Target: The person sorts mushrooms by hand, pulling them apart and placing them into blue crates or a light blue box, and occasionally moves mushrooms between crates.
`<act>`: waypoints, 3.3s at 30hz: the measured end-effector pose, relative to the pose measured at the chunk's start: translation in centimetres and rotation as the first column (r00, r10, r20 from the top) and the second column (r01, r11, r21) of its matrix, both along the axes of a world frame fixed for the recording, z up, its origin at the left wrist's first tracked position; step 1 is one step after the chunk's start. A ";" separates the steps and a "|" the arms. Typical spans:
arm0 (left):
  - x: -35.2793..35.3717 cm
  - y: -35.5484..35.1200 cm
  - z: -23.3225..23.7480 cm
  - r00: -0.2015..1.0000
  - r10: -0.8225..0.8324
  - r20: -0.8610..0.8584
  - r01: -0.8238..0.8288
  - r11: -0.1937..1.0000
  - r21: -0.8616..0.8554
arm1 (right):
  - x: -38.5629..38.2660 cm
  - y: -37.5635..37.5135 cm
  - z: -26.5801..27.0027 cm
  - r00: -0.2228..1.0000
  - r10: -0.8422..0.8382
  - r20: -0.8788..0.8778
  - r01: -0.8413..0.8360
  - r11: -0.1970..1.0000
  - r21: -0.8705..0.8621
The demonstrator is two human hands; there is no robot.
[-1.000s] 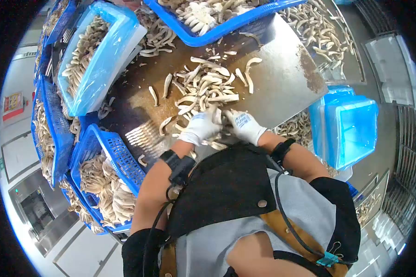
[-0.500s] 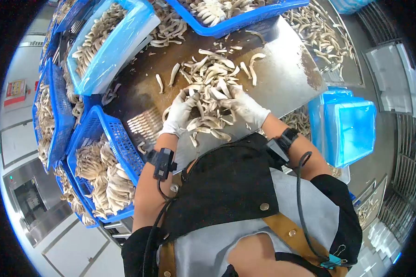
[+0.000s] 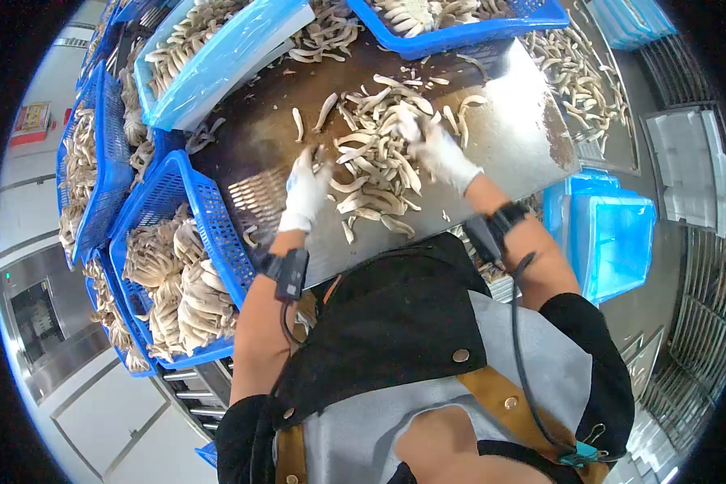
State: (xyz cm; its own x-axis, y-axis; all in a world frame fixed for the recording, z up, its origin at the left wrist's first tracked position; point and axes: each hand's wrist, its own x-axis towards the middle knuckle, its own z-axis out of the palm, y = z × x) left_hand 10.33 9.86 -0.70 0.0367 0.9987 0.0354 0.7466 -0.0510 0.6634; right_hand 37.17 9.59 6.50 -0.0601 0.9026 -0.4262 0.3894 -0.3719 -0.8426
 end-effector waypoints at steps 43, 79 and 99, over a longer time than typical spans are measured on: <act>8.8 -2.2 2.7 0.946 -0.189 0.262 0.302 0.808 -0.506 | -0.1 -4.1 -5.8 0.590 -0.425 -0.687 0.202 0.901 -0.384; 0.1 3.3 -5.9 0.802 -0.431 -0.414 0.404 0.902 -0.155 | 8.2 5.2 -9.5 0.888 -0.159 0.432 0.122 0.986 0.111; 1.9 14.0 -6.7 0.831 -0.166 -0.531 0.277 0.951 0.137 | 4.0 14.2 -5.4 0.672 0.330 0.663 -0.416 0.909 -0.031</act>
